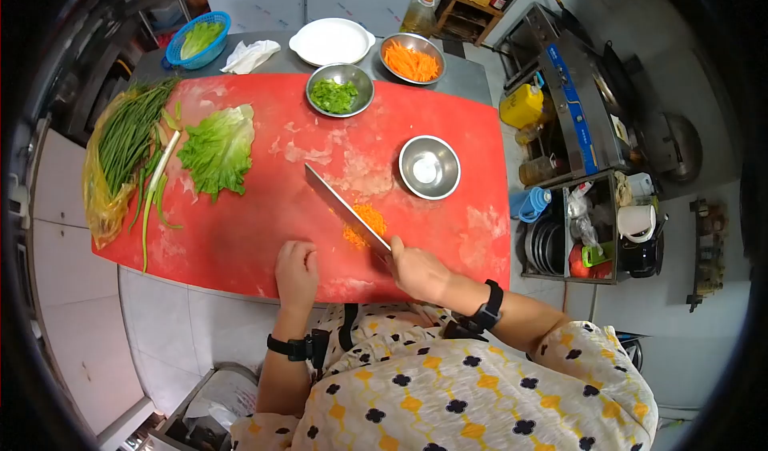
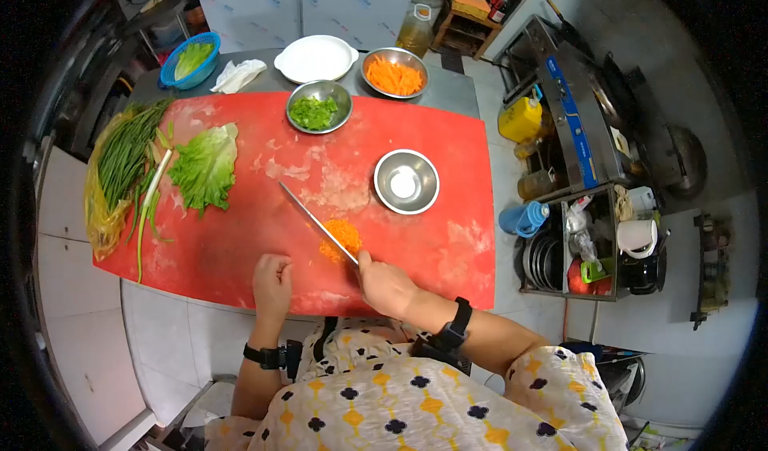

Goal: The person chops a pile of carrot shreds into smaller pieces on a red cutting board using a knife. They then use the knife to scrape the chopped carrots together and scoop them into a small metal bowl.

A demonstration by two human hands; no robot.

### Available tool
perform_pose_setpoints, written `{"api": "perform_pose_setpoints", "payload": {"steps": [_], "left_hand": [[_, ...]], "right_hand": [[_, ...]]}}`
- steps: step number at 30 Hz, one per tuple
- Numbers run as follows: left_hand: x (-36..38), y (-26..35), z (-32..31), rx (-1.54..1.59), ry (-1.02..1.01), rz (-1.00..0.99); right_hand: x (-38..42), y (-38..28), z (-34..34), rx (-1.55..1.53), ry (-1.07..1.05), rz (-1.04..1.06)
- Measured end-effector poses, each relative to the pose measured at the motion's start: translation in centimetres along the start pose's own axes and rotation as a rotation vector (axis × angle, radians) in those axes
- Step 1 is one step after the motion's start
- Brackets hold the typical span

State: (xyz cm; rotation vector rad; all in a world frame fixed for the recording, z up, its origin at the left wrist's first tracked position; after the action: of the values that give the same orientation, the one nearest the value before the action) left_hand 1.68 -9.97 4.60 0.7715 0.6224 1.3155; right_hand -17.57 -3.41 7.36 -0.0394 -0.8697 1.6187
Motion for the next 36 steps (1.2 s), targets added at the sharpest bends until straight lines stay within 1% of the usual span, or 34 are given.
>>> {"api": "perform_pose_setpoints", "payload": {"steps": [1,2,4,5,7,8,11,13,14,16,17,19,20,22,23,25,26,28,32,34,36], "left_hand": [[0.0,-1.1,0.7,0.013,0.004,0.077],[0.1,-1.1,1.1,0.011,-0.001,0.075],[0.1,-1.1,2.6,0.037,0.073,0.091],[0.2,-1.2,2.9,0.039,0.073,0.093],[0.4,-2.4,3.2,0.092,0.063,0.18],[0.2,-2.7,3.2,0.098,0.064,0.18],[0.4,-2.9,2.7,0.119,0.016,0.141],[0.1,-2.7,2.4,0.087,0.02,0.154],[0.1,-2.6,2.3,0.089,0.024,0.154],[0.1,-1.5,2.2,0.053,0.06,0.08],[0.0,-1.3,2.1,0.057,0.065,0.08],[0.3,-0.9,1.3,-0.028,-0.006,0.048],[0.4,-0.8,1.3,-0.03,-0.004,0.049],[0.6,-0.2,0.4,-0.115,-0.042,0.01],[0.4,-0.2,-0.1,-0.111,-0.038,0.007],[0.2,0.0,-2.7,-0.256,-0.097,-0.077],[0.0,0.1,-3.4,-0.258,-0.102,-0.075],[-0.8,1.6,-4.5,-0.309,-0.05,-0.141],[-1.3,3.2,-5.4,-0.225,-0.085,-0.133],[-1.1,4.2,-3.7,-0.09,-0.011,-0.102],[-1.0,3.2,-3.0,-0.079,-0.004,-0.082]], "right_hand": [[0.1,0.2,-0.1,-0.021,0.023,-0.007],[0.2,0.2,0.4,-0.025,0.024,-0.011],[-0.1,-0.4,2.2,0.002,0.021,0.063],[-0.1,-0.3,2.2,0.003,0.019,0.063],[-0.2,0.4,2.0,0.033,0.018,0.019],[-0.4,0.9,1.6,0.038,0.017,0.017],[-0.6,1.7,1.1,0.039,0.058,0.049],[-0.7,0.8,2.5,0.043,0.096,0.153],[-0.8,0.6,2.1,0.046,0.096,0.156],[-0.7,1.5,0.9,0.063,0.077,0.037],[-0.8,1.6,1.4,0.07,0.077,0.039],[-0.9,0.6,2.2,0.068,0.084,0.127],[-1.0,0.5,2.1,0.067,0.085,0.13],[-0.8,1.0,2.1,0.109,0.067,0.064],[-0.9,1.2,2.0,0.114,0.069,0.065],[-1.2,2.1,1.4,0.09,0.074,0.05],[-0.9,2.0,1.4,0.085,0.072,0.047],[-0.1,0.8,4.2,0.039,0.231,0.157],[1.0,1.6,4.9,0.082,0.248,0.085],[0.7,3.1,3.7,0.094,0.249,0.055],[0.2,3.3,3.0,0.095,0.243,0.052]]}}
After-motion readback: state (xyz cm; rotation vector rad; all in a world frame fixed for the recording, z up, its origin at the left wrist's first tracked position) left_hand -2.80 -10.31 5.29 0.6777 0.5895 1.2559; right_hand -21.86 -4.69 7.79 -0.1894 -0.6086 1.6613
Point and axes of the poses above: each hand's wrist, its own x-axis away from the middle knuckle, its own z-axis out of the back of the hand, y = z × x, the point moved 10 cm from there along -x, towards the middle knuckle, and after that the axes turned 13 degrees about z, right-handed, at the moved point
